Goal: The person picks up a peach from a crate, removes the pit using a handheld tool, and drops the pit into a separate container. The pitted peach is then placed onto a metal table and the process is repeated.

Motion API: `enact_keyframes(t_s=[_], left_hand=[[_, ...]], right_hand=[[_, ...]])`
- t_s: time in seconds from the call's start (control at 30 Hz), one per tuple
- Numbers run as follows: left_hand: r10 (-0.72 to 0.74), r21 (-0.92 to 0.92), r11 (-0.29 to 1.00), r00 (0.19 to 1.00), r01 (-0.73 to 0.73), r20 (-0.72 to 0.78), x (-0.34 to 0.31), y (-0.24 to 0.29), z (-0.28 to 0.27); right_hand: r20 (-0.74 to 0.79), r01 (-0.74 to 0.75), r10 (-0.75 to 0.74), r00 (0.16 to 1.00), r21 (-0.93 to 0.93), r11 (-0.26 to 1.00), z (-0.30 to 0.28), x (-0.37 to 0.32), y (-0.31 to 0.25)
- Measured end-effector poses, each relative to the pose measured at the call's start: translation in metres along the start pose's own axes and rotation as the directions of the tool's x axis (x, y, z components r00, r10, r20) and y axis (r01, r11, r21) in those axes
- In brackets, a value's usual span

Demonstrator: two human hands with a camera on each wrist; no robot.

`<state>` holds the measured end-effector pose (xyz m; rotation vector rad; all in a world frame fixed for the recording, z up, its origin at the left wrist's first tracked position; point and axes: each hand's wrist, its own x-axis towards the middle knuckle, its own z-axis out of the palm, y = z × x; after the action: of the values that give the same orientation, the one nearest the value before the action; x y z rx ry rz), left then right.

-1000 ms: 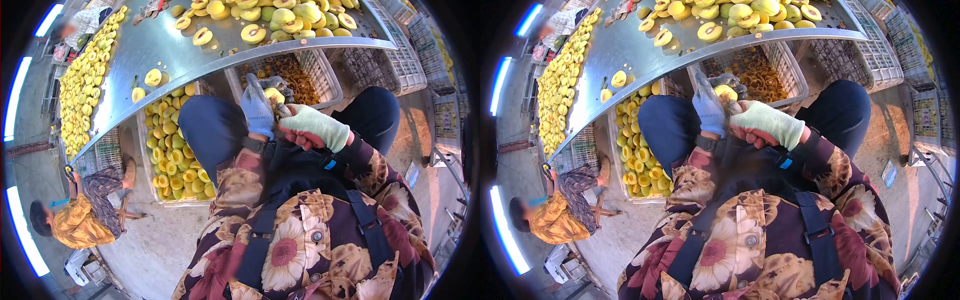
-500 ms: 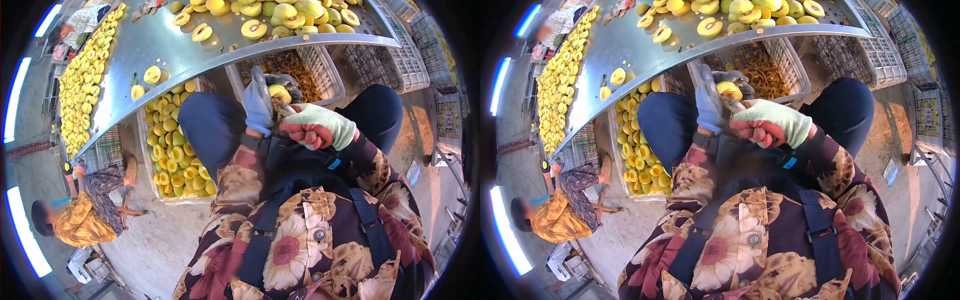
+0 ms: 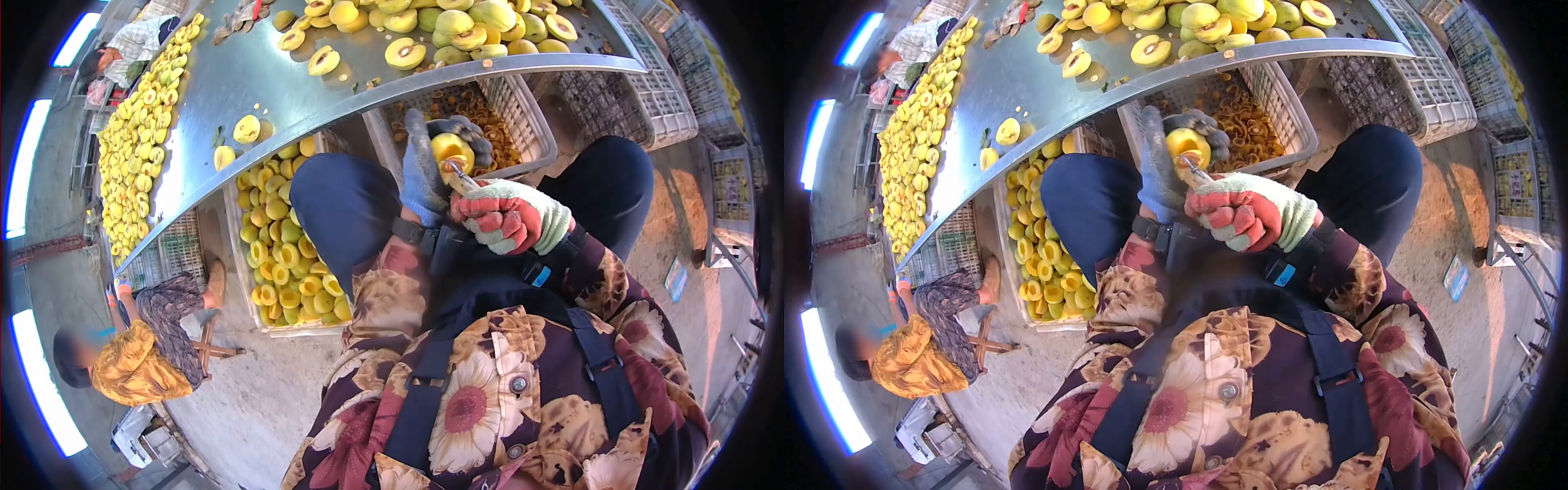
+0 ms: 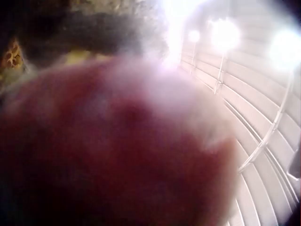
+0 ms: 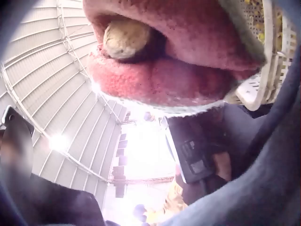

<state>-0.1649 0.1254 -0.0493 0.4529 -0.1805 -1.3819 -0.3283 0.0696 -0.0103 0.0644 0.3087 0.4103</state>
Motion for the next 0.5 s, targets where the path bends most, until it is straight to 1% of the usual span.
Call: enact_keyframes(t_s=[0.03, 0.07, 0.1, 0.17, 0.2, 0.23, 0.27, 0.3, 0.33, 0.37, 0.43, 0.47, 0.5], left_hand=[[0.037, -0.188, 0.982, 0.997, -0.023, 0.070, 0.002, -0.002, -0.004], [0.117, -0.203, 0.974, 0.991, -0.101, 0.069, 0.003, -0.003, -0.012], [0.131, -0.108, 0.986, 0.991, -0.129, 0.010, -0.001, -0.003, -0.013], [0.179, 0.091, 0.981, 0.979, -0.170, -0.102, -0.007, 0.000, -0.013], [0.143, -0.202, 0.963, 0.972, -0.181, -0.189, -0.005, 0.005, 0.003], [0.167, -0.151, 0.968, 0.967, -0.198, -0.194, -0.005, 0.006, 0.004], [0.192, -0.102, 0.971, 0.961, -0.215, -0.198, -0.005, 0.005, 0.005], [0.217, -0.053, 0.971, 0.955, -0.232, -0.204, -0.006, 0.004, 0.006], [0.268, -0.033, 0.959, 0.940, -0.281, -0.211, -0.006, 0.004, 0.010], [0.302, 0.092, 0.953, 0.931, -0.289, -0.205, -0.003, 0.002, 0.008], [0.377, 0.337, 0.894, 0.903, -0.296, -0.206, 0.000, -0.003, 0.006], [0.358, 0.302, 0.904, 0.922, -0.304, -0.145, -0.003, -0.007, 0.004], [0.368, 0.347, 0.888, 0.919, -0.302, -0.141, -0.005, -0.009, 0.004]], right_hand=[[0.055, 0.017, -0.018, 0.998, 0.019, 1.000, 0.003, -0.002, -0.001], [0.108, 0.030, -0.034, 0.994, 0.038, 0.999, 0.003, -0.005, -0.003], [0.159, 0.039, -0.047, 0.986, 0.056, 0.998, 0.005, -0.010, -0.005], [0.109, 0.218, -0.219, 0.970, 0.022, 0.976, 0.006, -0.028, -0.017], [0.083, 0.295, -0.292, 0.953, -0.019, 0.955, 0.010, -0.035, -0.025], [0.061, 0.369, -0.365, 0.929, -0.063, 0.928, 0.013, -0.038, -0.031], [-0.208, 0.406, -0.525, 0.825, -0.428, 0.807, 0.014, -0.035, -0.034], [-0.363, 0.278, -0.711, 0.603, -0.740, 0.613, 0.015, -0.029, -0.034], [-0.363, 0.016, -0.876, 0.317, -0.922, 0.388, 0.022, -0.023, -0.032], [-0.271, -0.155, -0.935, 0.228, -0.958, 0.240, 0.024, -0.019, -0.029], [-0.347, 0.039, -0.846, 0.404, -0.918, 0.395, 0.030, -0.015, -0.022], [-0.244, 0.004, -0.892, 0.381, -0.964, 0.266, 0.032, -0.007, -0.015], [-0.130, -0.028, -0.927, 0.352, -0.991, 0.129, 0.036, 0.003, -0.007]])
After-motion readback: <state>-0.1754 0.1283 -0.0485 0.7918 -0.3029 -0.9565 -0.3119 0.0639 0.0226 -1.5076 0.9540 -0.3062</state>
